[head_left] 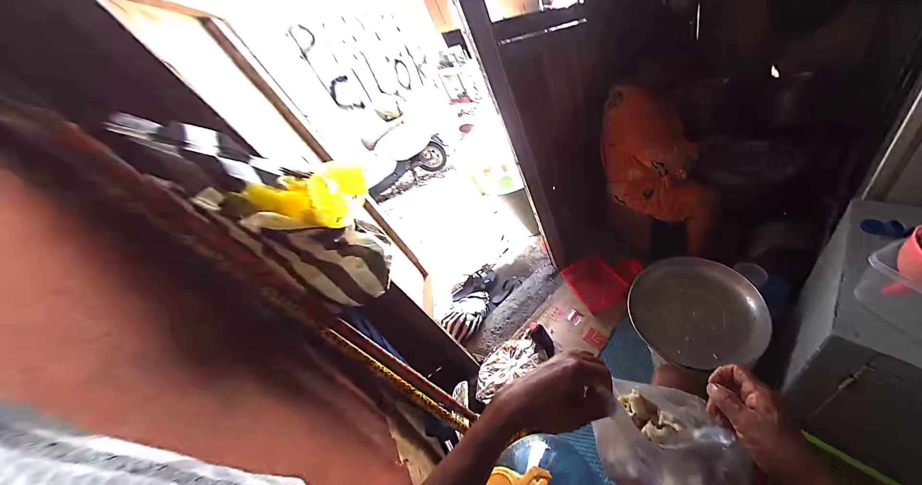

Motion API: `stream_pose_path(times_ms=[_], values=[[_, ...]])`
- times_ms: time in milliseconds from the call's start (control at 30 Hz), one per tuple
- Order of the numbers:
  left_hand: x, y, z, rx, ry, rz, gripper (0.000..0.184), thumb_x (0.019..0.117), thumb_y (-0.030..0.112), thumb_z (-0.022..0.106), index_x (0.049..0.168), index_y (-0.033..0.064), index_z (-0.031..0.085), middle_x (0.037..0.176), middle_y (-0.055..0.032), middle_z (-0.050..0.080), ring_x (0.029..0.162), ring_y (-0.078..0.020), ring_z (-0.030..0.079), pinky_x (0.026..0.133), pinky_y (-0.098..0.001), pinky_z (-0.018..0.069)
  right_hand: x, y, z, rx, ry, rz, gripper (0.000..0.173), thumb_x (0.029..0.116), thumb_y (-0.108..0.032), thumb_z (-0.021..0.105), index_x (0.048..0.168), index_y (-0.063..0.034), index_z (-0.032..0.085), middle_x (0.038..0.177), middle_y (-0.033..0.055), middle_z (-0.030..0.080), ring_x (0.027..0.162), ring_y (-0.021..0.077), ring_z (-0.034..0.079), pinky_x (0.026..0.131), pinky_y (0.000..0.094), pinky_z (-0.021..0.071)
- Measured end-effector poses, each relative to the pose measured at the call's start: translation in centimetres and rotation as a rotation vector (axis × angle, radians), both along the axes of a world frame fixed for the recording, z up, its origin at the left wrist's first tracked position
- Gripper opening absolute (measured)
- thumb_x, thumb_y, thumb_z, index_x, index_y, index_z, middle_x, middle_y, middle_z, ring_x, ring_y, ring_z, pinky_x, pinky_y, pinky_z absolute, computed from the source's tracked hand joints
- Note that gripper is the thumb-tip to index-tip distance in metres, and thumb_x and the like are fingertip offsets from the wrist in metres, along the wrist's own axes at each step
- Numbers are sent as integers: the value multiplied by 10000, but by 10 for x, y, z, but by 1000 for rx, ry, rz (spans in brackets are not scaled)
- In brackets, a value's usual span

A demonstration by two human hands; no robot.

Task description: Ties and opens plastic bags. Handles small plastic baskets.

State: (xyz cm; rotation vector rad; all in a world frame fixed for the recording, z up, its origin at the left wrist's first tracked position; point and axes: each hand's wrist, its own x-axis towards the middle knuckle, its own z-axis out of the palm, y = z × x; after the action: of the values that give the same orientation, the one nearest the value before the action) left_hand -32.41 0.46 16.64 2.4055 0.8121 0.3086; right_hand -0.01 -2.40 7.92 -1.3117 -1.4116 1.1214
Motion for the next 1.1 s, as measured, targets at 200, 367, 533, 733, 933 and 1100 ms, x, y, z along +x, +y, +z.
stream_pose_path(times_ms=[200,367,533,733,933,1100], values=[[2,-2,-7,-42,-6,32,177,978,260,670,959,92,721,962,-54,706,965,-176,669,878,-408,555,14,-5,5,-31,-696,224,849,869,-739,605,1507,-185,526,1325,165,646,1207,377,621,988,624,508],[6,0,-3,-69,36,57,158,967,241,674,951,90,716,946,-54,701,944,-181,666,858,-418,550,33,-27,4,29,-352,407,645,980,-632,543,1371,-129,642,1103,68,728,966,194,701,862,463,590],[11,1,-1,-67,36,42,178,983,259,654,964,93,714,953,-46,697,936,-167,660,842,-403,548,36,-42,16,80,-634,498,287,1015,-314,595,1108,-77,727,961,145,734,878,320,717,786,575,570],[50,-10,0,-19,-59,28,132,982,165,632,1053,78,703,991,-68,703,895,-182,682,812,-423,582,24,-40,53,70,128,220,272,974,-64,596,1235,-39,667,834,13,690,668,85,637,622,272,573],[97,-21,-20,-55,-300,110,142,966,88,648,1099,51,687,923,-73,692,809,-154,664,759,-350,577,-25,-28,16,-49,-63,377,226,948,-307,714,1089,-140,771,817,-10,720,711,107,662,680,359,573],[85,-18,-75,-119,-434,153,882,884,554,735,1556,82,413,1526,-132,497,1417,-271,446,1172,-522,366,-29,-30,19,49,53,222,224,980,-248,640,833,-91,704,657,-11,621,559,88,570,533,288,504]])
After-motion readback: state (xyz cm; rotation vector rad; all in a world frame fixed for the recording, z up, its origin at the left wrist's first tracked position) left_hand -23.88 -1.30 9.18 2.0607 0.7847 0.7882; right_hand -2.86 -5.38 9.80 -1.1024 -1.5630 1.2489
